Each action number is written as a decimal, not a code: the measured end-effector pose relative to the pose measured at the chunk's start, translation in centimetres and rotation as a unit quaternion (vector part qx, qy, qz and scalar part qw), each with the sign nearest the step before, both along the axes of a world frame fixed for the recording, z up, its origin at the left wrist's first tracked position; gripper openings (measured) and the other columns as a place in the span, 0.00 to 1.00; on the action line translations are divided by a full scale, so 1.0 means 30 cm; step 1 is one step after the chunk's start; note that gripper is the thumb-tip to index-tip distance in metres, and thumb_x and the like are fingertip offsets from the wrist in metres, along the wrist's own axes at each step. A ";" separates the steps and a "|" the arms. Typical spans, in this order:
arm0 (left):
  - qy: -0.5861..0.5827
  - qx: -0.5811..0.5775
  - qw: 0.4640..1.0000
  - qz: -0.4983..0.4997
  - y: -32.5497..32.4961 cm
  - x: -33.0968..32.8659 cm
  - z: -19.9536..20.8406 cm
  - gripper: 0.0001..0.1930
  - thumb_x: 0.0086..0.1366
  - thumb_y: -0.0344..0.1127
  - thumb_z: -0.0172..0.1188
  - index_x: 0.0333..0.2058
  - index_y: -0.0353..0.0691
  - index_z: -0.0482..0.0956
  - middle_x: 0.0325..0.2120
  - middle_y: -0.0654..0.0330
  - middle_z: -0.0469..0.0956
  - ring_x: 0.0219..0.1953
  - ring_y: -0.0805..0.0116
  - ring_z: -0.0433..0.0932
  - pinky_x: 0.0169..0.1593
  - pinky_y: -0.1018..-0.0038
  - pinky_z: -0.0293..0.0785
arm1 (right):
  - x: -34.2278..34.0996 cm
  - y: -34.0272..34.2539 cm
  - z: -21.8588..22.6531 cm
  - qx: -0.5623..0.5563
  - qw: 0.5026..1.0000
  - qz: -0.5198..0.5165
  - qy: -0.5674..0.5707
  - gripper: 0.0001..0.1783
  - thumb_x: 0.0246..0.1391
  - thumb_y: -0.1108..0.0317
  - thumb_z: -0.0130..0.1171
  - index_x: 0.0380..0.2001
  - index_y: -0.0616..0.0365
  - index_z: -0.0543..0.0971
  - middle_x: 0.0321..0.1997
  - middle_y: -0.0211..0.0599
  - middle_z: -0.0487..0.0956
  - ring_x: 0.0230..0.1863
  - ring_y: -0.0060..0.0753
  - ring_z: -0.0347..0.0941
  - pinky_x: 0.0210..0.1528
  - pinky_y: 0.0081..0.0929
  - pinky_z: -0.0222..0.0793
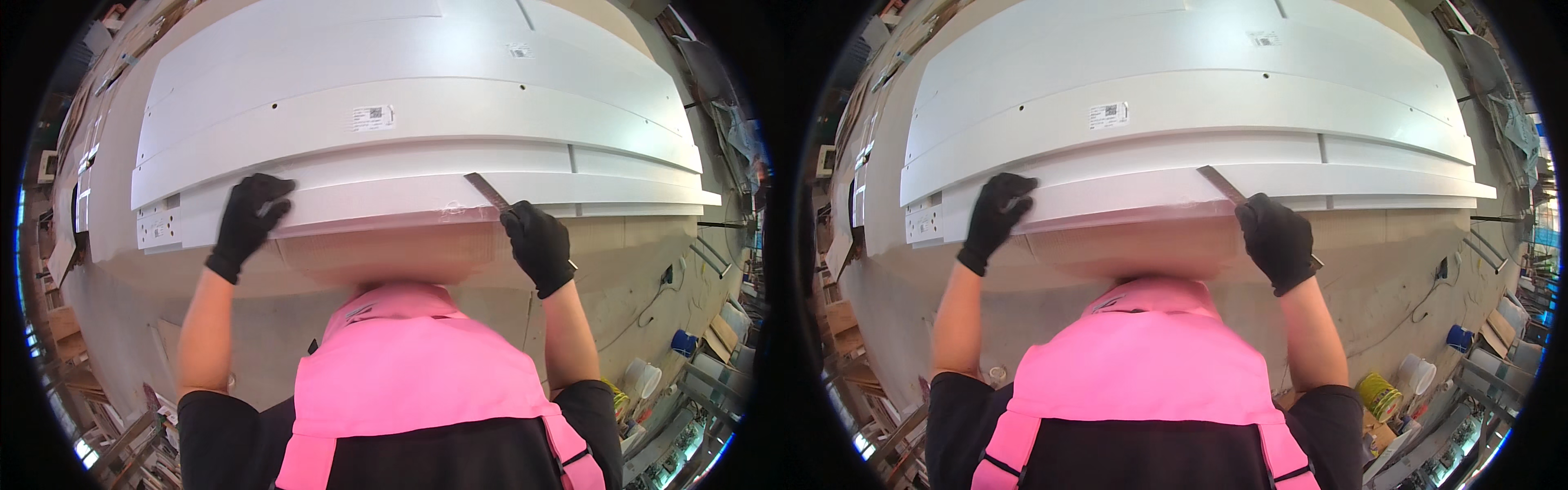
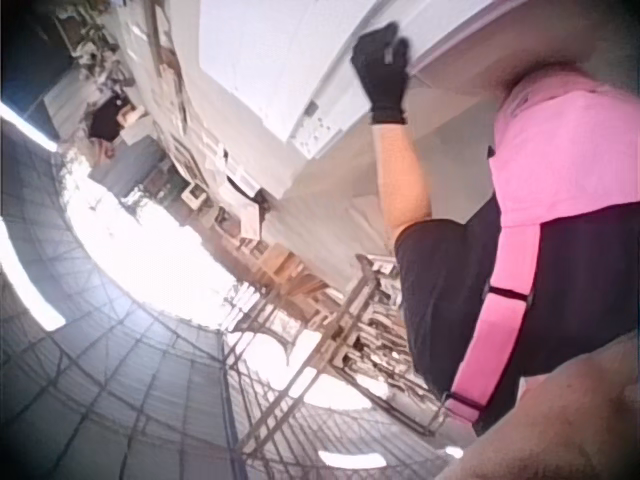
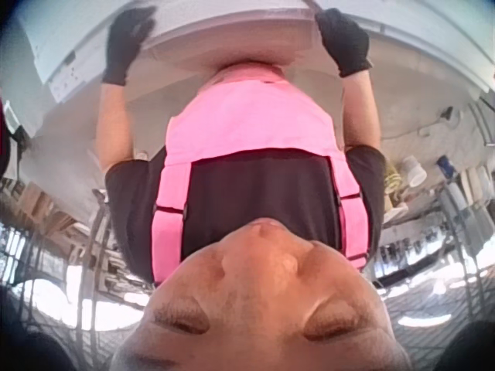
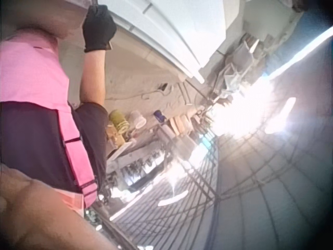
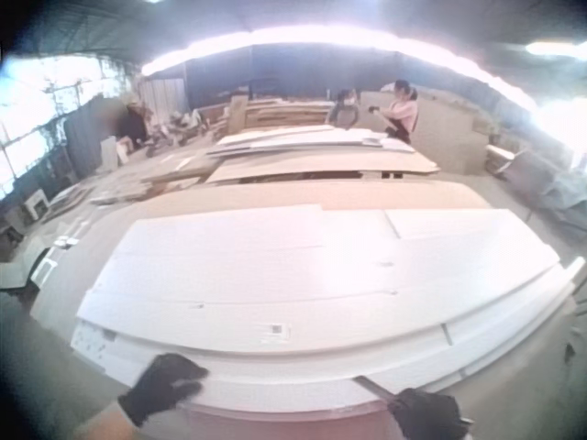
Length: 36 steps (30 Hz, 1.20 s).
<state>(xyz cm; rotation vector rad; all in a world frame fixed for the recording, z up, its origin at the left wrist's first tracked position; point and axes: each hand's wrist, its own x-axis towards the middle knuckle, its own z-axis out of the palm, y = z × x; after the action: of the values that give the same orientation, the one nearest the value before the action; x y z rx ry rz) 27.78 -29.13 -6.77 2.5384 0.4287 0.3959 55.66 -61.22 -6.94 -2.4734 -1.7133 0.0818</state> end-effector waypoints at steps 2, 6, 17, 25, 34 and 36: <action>0.087 -0.131 0.985 0.071 0.075 -0.070 0.026 0.11 0.56 0.35 0.65 0.37 0.38 0.83 0.31 0.57 0.79 0.37 0.65 0.77 0.42 0.72 0.72 | -0.022 0.019 0.006 -0.024 0.999 0.013 0.021 0.08 0.56 0.63 0.51 0.27 0.53 0.75 0.28 0.37 0.75 0.28 0.43 0.75 0.28 0.40 0.70; 0.161 -0.262 0.951 0.035 0.183 -0.051 0.022 0.09 0.55 0.31 0.65 0.35 0.36 0.83 0.30 0.60 0.77 0.36 0.72 0.75 0.42 0.75 0.71 | -0.220 0.188 -0.016 0.015 0.996 -0.032 0.086 0.13 0.58 0.57 0.52 0.27 0.53 0.75 0.19 0.41 0.76 0.22 0.46 0.74 0.26 0.40 0.69; 0.270 -0.217 0.936 -0.065 0.267 0.036 0.047 0.11 0.54 0.37 0.66 0.34 0.39 0.85 0.25 0.58 0.82 0.28 0.72 0.77 0.37 0.74 0.73 | -0.587 0.482 -0.002 0.042 0.995 -0.029 0.084 0.12 0.57 0.58 0.54 0.25 0.52 0.74 0.17 0.39 0.75 0.19 0.45 0.74 0.24 0.40 0.68; 0.260 -0.141 0.942 -0.158 0.284 0.064 0.053 0.11 0.52 0.38 0.65 0.32 0.40 0.86 0.28 0.56 0.83 0.33 0.65 0.80 0.41 0.70 0.73 | -0.755 0.619 -0.012 0.022 0.994 -0.045 0.093 0.12 0.57 0.58 0.53 0.24 0.51 0.72 0.17 0.38 0.75 0.19 0.46 0.74 0.23 0.41 0.68; 0.256 -0.153 0.941 -0.163 0.292 0.066 0.039 0.11 0.53 0.39 0.65 0.33 0.41 0.85 0.30 0.56 0.83 0.35 0.64 0.80 0.44 0.69 0.73 | -0.896 0.715 -0.082 -0.031 0.996 0.049 0.067 0.08 0.57 0.61 0.52 0.28 0.49 0.75 0.24 0.35 0.75 0.24 0.38 0.76 0.26 0.38 0.71; 0.247 -0.158 0.943 -0.157 0.296 0.063 0.036 0.11 0.53 0.39 0.65 0.33 0.41 0.85 0.30 0.56 0.83 0.35 0.64 0.80 0.44 0.69 0.73 | -0.911 0.725 -0.072 0.035 0.991 0.059 0.115 0.07 0.56 0.61 0.53 0.29 0.50 0.76 0.26 0.35 0.76 0.24 0.35 0.75 0.26 0.33 0.71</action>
<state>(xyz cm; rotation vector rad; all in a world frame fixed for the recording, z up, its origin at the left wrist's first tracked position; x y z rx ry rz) 29.67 -20.24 -5.69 2.3096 0.2315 -0.4103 28.34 -39.46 -9.11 -2.2131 -1.7299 0.3011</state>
